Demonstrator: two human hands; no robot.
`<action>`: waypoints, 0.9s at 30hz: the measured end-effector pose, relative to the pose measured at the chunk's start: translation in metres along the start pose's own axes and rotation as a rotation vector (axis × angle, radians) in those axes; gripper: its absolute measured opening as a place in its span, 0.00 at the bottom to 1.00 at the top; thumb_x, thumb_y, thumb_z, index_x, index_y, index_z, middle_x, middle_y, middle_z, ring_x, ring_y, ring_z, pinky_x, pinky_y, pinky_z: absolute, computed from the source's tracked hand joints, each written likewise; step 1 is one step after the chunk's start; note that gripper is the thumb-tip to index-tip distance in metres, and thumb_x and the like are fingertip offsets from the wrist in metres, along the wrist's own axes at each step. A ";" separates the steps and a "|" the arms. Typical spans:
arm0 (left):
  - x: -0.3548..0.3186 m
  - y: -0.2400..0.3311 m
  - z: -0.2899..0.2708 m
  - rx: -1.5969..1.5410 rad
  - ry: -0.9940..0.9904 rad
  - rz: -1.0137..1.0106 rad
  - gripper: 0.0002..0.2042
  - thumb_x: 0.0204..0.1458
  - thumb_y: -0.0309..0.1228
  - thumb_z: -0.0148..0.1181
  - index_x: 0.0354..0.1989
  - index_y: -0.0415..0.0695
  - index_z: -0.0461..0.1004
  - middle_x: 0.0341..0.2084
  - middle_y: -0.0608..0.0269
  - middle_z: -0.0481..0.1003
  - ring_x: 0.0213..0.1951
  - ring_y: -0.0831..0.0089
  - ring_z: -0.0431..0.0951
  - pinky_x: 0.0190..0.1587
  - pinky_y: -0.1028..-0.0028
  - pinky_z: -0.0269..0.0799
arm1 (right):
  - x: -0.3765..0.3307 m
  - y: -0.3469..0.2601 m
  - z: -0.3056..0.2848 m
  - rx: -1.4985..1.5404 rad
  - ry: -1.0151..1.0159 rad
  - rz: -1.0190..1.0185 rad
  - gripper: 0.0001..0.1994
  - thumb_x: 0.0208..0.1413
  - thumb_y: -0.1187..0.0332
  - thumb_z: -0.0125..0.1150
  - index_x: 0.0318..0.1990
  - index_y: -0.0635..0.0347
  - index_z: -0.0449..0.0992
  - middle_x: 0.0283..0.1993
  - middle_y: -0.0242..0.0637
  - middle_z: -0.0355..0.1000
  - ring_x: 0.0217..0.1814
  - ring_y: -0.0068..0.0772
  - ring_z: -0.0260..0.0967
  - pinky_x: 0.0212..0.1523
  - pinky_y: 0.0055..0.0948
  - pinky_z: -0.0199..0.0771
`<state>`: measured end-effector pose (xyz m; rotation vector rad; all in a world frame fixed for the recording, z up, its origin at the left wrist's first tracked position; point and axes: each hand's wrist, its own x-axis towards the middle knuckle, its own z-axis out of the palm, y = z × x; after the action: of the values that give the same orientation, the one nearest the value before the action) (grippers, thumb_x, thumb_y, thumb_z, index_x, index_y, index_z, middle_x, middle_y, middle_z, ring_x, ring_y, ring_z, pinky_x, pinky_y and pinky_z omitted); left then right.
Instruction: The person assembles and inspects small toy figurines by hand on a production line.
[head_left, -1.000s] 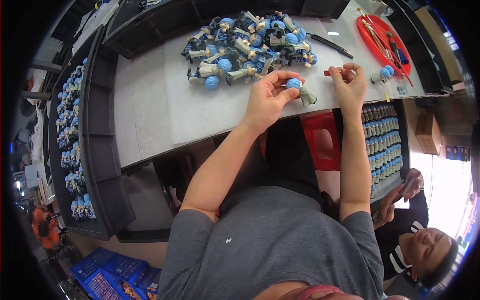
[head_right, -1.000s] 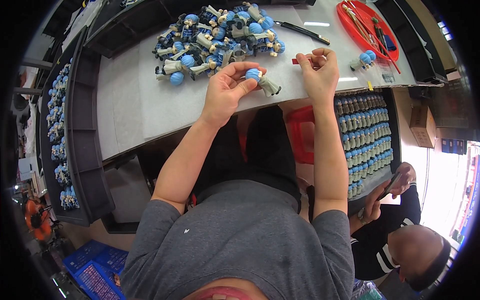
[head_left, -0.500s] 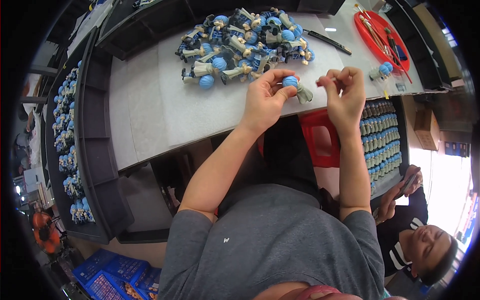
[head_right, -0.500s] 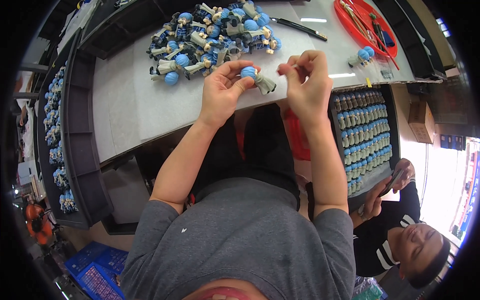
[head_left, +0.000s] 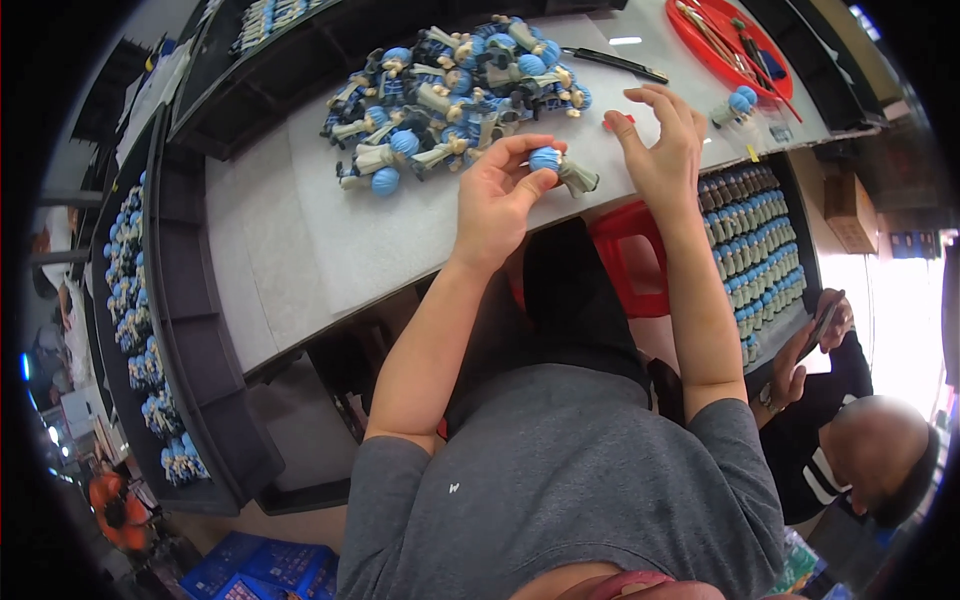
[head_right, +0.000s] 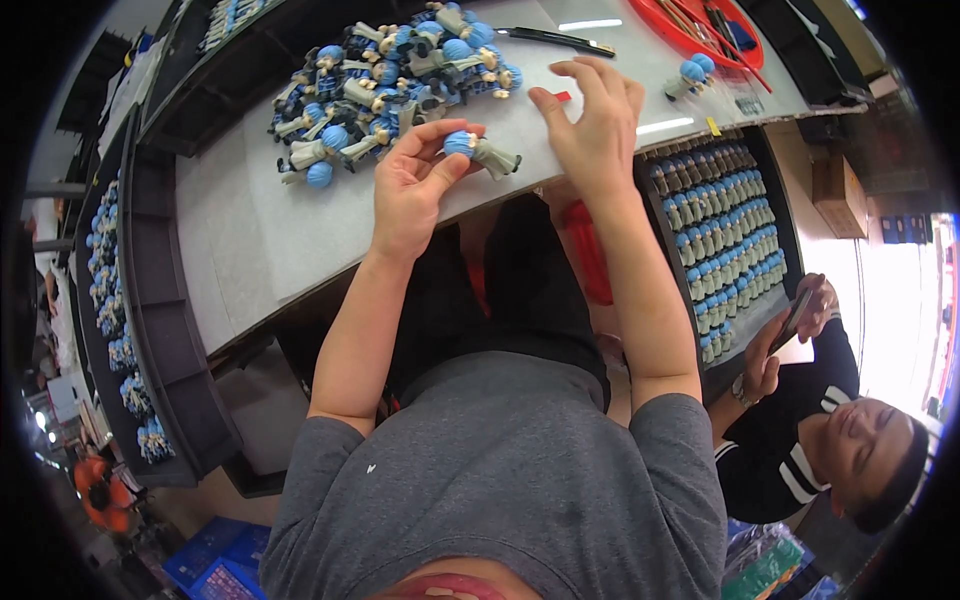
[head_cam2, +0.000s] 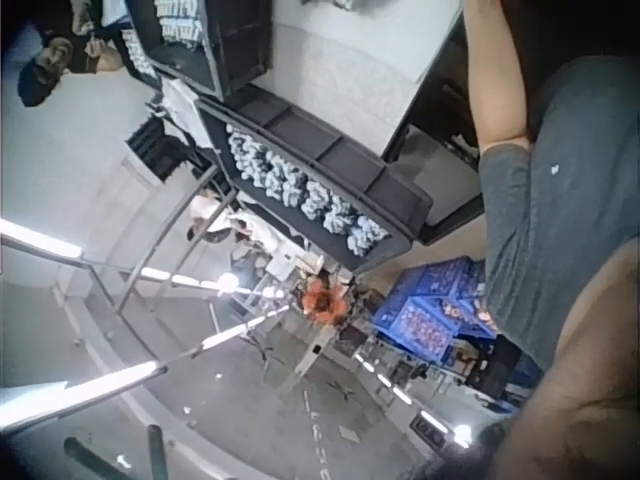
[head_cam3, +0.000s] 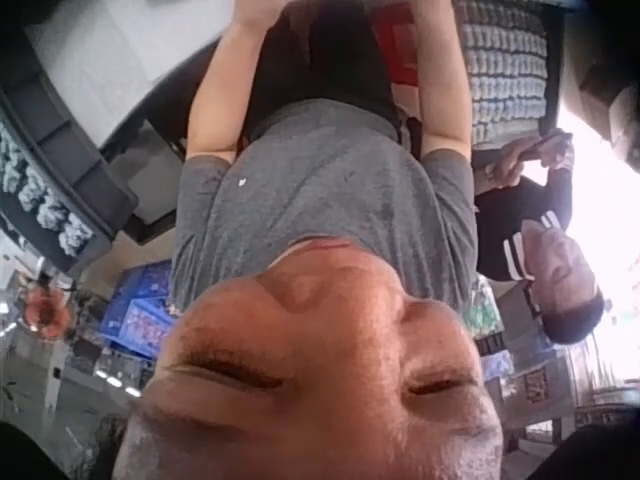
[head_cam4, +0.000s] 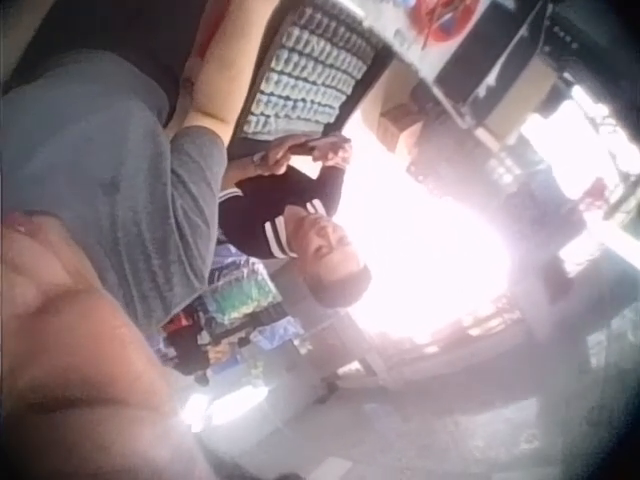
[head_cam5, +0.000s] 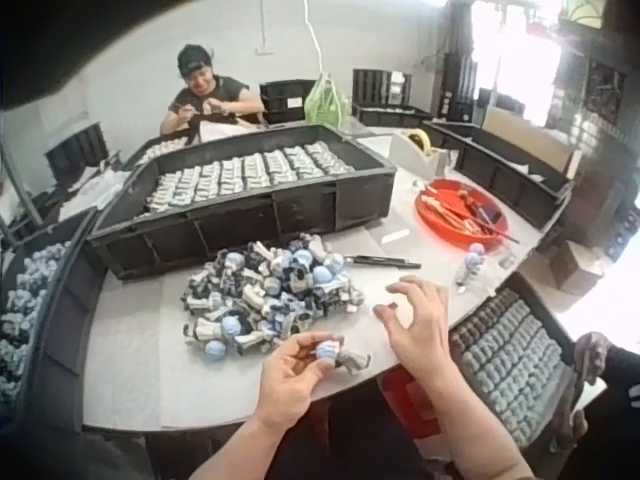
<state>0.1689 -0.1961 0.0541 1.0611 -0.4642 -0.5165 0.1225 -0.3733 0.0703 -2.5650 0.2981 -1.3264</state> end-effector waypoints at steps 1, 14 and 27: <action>0.000 0.000 0.000 -0.010 -0.020 0.008 0.13 0.50 0.16 0.50 0.45 0.34 0.66 0.44 0.53 0.71 0.44 0.72 0.72 0.49 0.71 0.71 | -0.005 -0.004 -0.005 0.137 -0.035 0.044 0.13 0.43 0.66 0.65 0.37 0.59 0.75 0.34 0.38 0.73 0.39 0.38 0.66 0.40 0.32 0.65; -0.001 -0.010 -0.012 0.281 -0.251 0.150 0.19 0.48 0.15 0.52 0.51 0.33 0.65 0.52 0.47 0.65 0.49 0.68 0.70 0.51 0.74 0.66 | -0.067 -0.037 -0.033 0.654 -0.122 0.214 0.15 0.40 0.80 0.60 0.40 0.63 0.72 0.36 0.42 0.71 0.39 0.42 0.69 0.40 0.33 0.70; 0.000 -0.005 -0.009 0.295 -0.264 0.152 0.18 0.49 0.18 0.54 0.51 0.33 0.65 0.52 0.44 0.64 0.48 0.65 0.71 0.50 0.70 0.70 | -0.065 -0.034 -0.035 0.714 -0.085 0.253 0.14 0.40 0.82 0.59 0.38 0.63 0.72 0.35 0.42 0.70 0.39 0.42 0.69 0.39 0.32 0.69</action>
<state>0.1733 -0.1920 0.0456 1.2335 -0.8676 -0.4633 0.0594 -0.3259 0.0497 -1.9037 0.0978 -0.9908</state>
